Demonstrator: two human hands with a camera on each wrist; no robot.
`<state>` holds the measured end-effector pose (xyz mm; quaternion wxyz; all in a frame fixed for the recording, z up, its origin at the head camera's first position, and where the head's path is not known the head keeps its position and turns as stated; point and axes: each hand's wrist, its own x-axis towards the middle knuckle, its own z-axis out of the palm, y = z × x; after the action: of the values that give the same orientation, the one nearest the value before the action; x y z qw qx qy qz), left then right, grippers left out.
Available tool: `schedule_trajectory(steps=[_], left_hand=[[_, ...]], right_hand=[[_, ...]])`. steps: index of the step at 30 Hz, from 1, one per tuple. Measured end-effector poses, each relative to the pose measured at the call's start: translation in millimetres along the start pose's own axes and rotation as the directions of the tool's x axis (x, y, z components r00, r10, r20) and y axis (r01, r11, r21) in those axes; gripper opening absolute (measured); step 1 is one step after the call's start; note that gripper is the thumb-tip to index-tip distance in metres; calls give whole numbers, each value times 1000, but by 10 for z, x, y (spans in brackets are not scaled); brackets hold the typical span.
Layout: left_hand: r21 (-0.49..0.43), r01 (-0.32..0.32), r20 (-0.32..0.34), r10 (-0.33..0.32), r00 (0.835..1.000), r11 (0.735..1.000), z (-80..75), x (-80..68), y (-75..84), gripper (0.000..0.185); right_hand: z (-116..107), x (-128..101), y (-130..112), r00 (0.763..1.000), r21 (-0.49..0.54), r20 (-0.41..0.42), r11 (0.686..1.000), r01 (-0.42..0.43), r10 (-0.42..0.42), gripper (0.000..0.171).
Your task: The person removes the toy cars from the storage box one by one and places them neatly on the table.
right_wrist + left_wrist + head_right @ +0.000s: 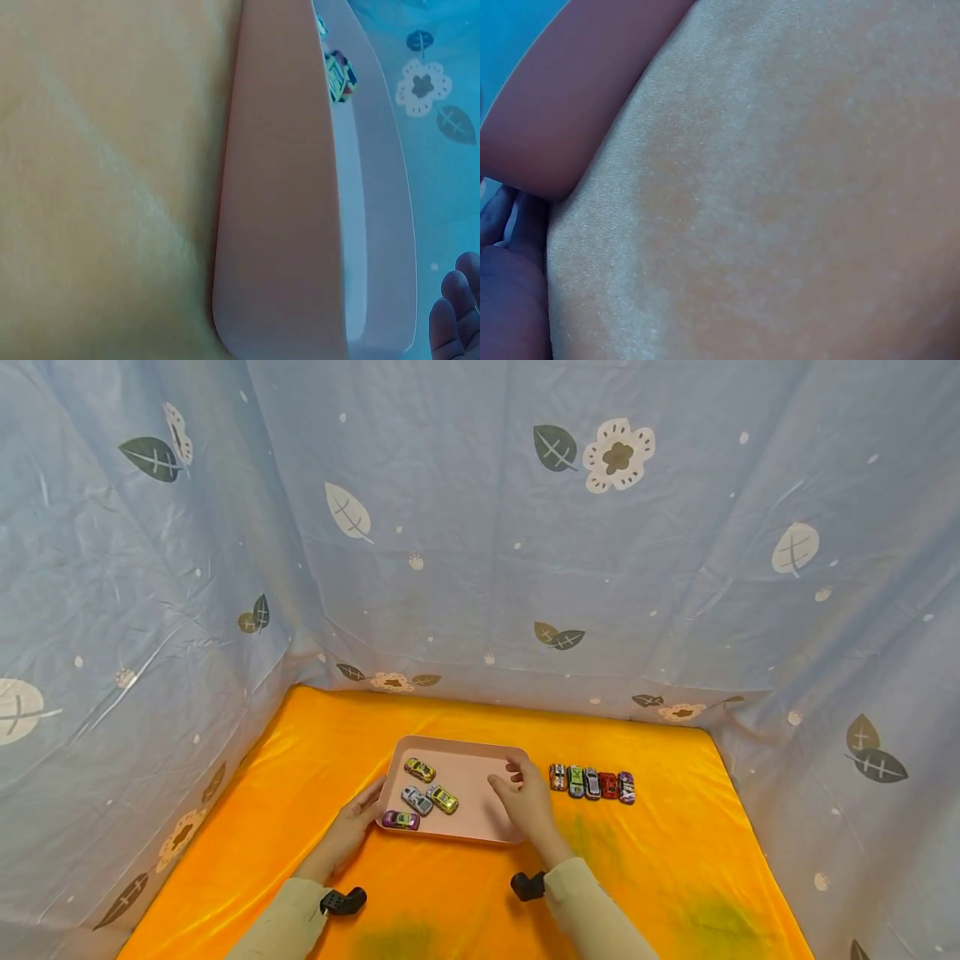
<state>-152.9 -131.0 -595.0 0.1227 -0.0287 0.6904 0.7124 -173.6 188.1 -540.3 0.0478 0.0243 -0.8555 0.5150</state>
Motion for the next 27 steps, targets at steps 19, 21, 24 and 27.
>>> schedule_trajectory(steps=[19, 21, 24, 27], left_hand=[[-6, -3, 5, 3, 1000, 1000, -19, 17, -23, 50], [-6, -6, 7, 6, 1000, 1000, -21, 20, -26, 50], [4, -17, 14, 17, 1000, 1000, -28, 16, -35, 50], [12, -17, 14, 17, 1000, 1000, -36, 18, -47, 50]], right_hand=[[339, -26, -65, 995, -5, 100, 1000, 7, -6, 58], [365, -30, -72, 994, -16, 112, 1000, 1, 1, 57], [407, -37, -76, 992, -42, 130, 999, -2, 7, 56], [449, -43, -90, 987, -53, 160, 999, -9, 18, 55]])
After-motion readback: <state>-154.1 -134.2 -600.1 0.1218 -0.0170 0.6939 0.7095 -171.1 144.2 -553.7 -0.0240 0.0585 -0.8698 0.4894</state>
